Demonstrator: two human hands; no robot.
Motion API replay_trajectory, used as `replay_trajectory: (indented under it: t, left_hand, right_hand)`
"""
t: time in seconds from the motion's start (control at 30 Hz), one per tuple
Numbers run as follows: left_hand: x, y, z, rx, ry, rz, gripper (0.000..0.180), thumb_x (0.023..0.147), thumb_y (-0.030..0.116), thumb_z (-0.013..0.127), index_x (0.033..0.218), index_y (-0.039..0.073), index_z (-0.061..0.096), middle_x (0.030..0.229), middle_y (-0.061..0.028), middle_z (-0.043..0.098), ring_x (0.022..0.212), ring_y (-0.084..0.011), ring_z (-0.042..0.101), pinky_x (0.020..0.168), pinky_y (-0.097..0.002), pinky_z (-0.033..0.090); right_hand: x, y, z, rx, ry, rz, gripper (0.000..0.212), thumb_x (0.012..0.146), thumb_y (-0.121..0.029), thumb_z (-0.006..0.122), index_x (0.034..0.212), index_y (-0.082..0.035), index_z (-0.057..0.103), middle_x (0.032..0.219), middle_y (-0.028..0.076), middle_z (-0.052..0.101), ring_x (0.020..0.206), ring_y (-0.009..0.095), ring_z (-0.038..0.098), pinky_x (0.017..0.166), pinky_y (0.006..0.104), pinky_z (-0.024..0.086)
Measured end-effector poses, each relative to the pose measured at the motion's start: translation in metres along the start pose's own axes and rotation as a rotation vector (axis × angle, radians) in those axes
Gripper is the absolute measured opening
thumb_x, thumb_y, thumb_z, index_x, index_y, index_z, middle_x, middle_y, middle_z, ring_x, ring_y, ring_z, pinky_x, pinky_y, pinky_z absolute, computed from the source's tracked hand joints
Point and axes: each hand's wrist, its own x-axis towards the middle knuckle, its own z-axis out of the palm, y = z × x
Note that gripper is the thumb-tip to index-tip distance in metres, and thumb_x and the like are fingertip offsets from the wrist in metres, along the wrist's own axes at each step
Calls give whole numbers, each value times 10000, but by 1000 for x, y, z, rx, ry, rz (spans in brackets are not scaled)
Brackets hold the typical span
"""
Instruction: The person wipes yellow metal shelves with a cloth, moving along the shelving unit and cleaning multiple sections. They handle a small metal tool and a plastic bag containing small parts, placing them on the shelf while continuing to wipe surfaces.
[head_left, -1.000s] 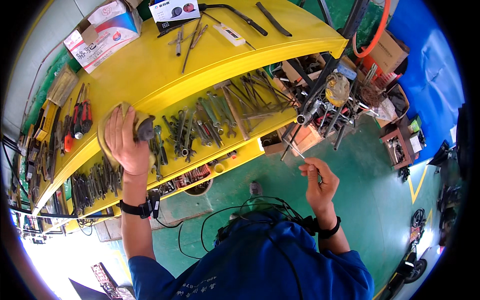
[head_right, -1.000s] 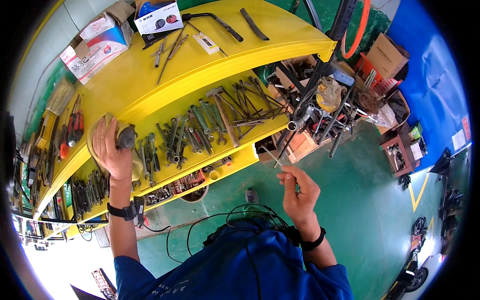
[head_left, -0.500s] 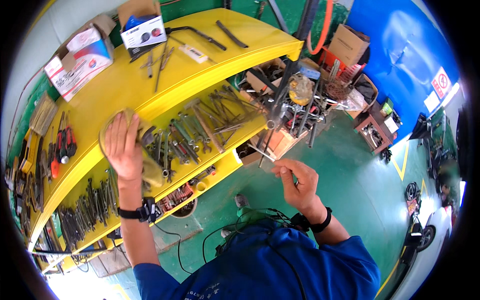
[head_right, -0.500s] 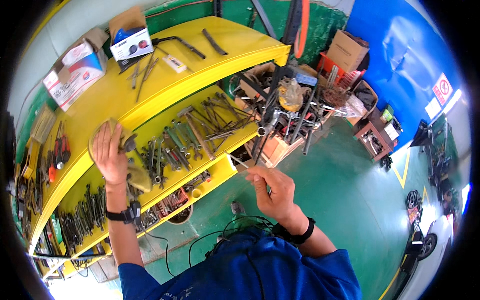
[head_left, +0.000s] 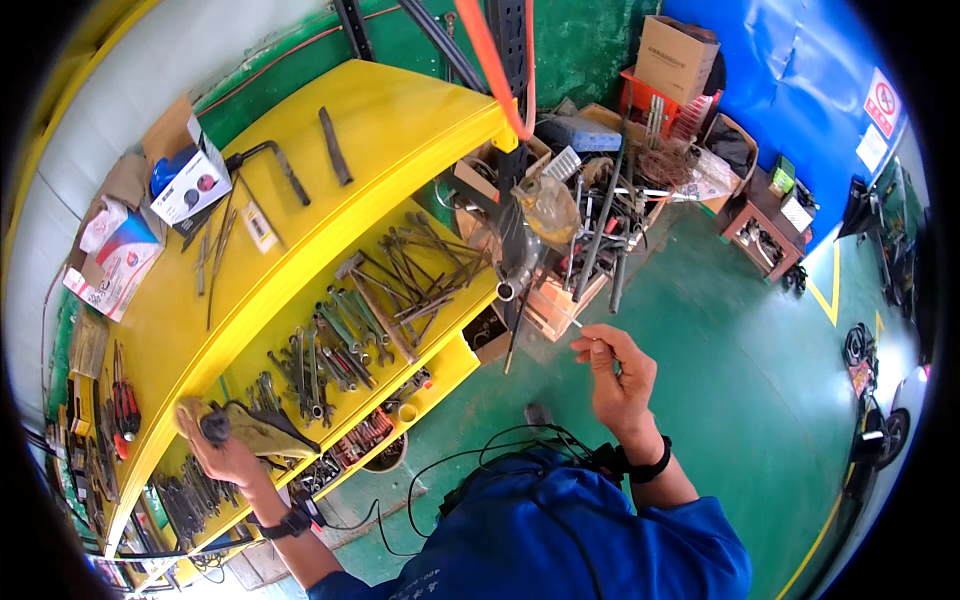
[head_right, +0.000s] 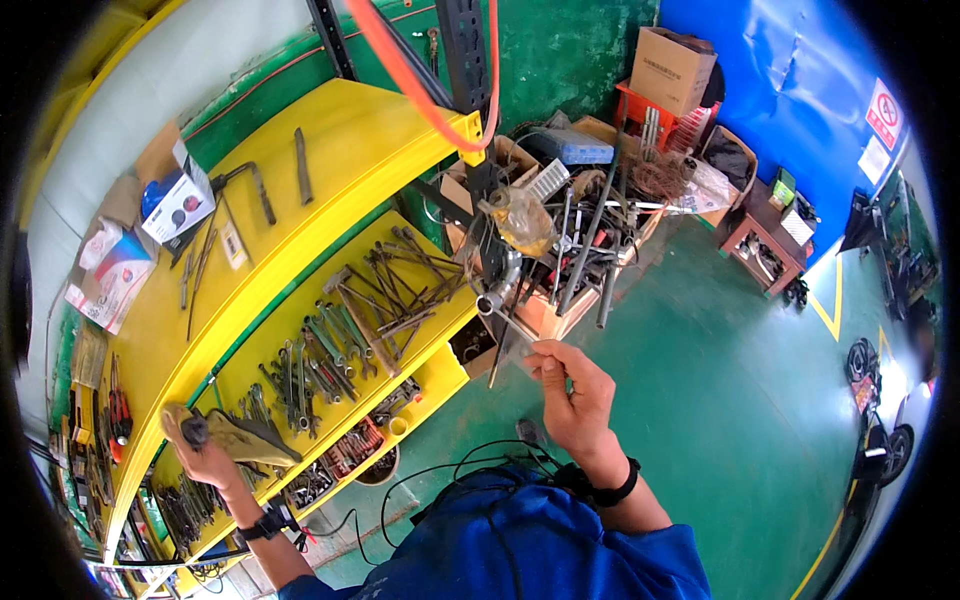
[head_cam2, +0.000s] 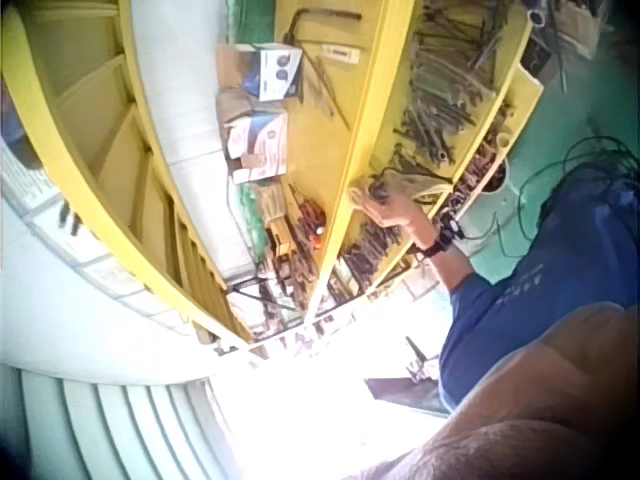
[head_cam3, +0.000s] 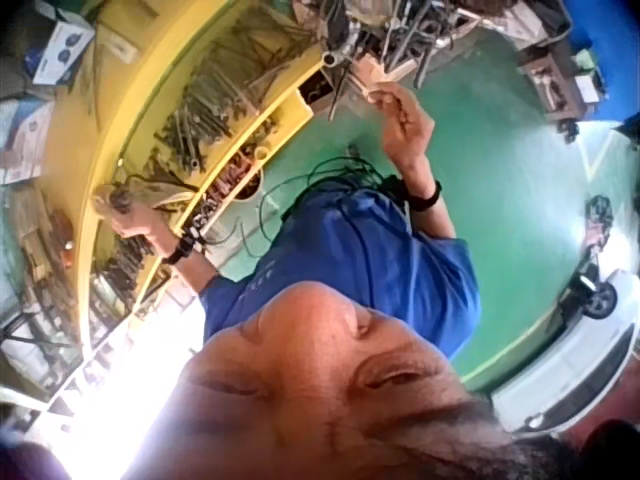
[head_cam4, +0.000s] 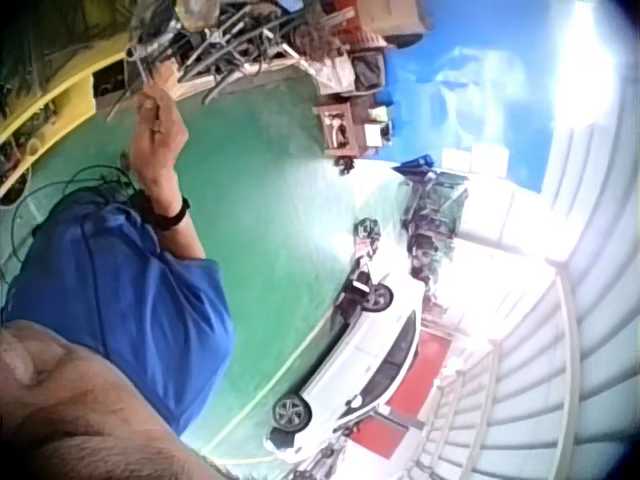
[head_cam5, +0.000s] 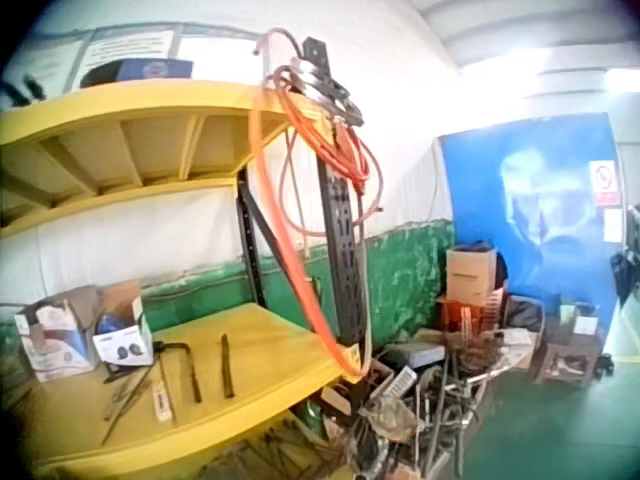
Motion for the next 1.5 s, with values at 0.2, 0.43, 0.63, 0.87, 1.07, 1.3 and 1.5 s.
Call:
replay_trajectory:
  t: [0.2, 0.43, 0.63, 0.87, 1.07, 1.3, 1.5]
  left_hand:
    - [-56, 138, 24, -279, -315, 368, 413, 798, 21, 787, 1201, 18, 698, 1207, -182, 736, 904, -240, 678, 803, -344, 533]
    - [-6, 331, 90, -316, -261, 524, 420, 858, 120, 757, 1269, 69, 684, 1335, -224, 664, 1282, -404, 616, 1080, -463, 486]
    - [16, 398, 161, -100, -348, 786, 446, 895, 36, 617, 1337, 91, 649, 1310, -175, 680, 1248, -333, 644, 1086, -459, 484]
    - [27, 469, 196, -280, -392, 874, 451, 863, 11, 646, 1310, 73, 653, 1252, -194, 694, 1216, -339, 649, 1088, -484, 459]
    - [19, 463, 188, -177, -395, 898, 431, 840, 16, 660, 1267, 76, 658, 1231, -186, 703, 1191, -339, 657, 1076, -483, 459]
    - [31, 502, 204, -300, -364, 909, 359, 791, 138, 753, 1140, 75, 697, 1145, -142, 731, 1157, -301, 663, 1030, -446, 480]
    - [27, 476, 186, -181, -454, 940, 312, 797, -4, 682, 1094, 91, 697, 1150, -105, 740, 1214, -308, 651, 1059, -463, 459]
  right_hand:
    - [79, 38, -26, 95, -84, 29, 162, 1052, -25, 552, 1132, 21, 685, 956, 88, 739, 782, 138, 668, 724, 273, 547]
    - [128, 70, -25, 87, -236, -30, 174, 961, 52, 588, 1072, 10, 715, 891, 93, 718, 755, 144, 669, 712, 275, 530]
    - [142, 88, -35, 186, -257, 15, 168, 993, 44, 569, 1089, 23, 705, 927, 121, 745, 774, 173, 705, 703, 290, 566]
    - [141, 110, -44, 285, -219, 117, 165, 1048, -34, 551, 1122, 40, 679, 952, 111, 744, 770, 153, 670, 696, 279, 539]
    - [149, 116, -57, 277, -194, 161, 158, 1023, 19, 563, 1104, 46, 696, 964, 135, 754, 823, 170, 717, 714, 294, 590]
    - [150, 126, -57, 332, -186, 224, 160, 1032, -11, 567, 1111, 41, 695, 934, 119, 757, 783, 153, 704, 703, 286, 579]
    - [153, 131, -64, 355, -168, 241, 163, 1039, -26, 562, 1115, 38, 691, 933, 109, 754, 775, 142, 687, 689, 272, 551]
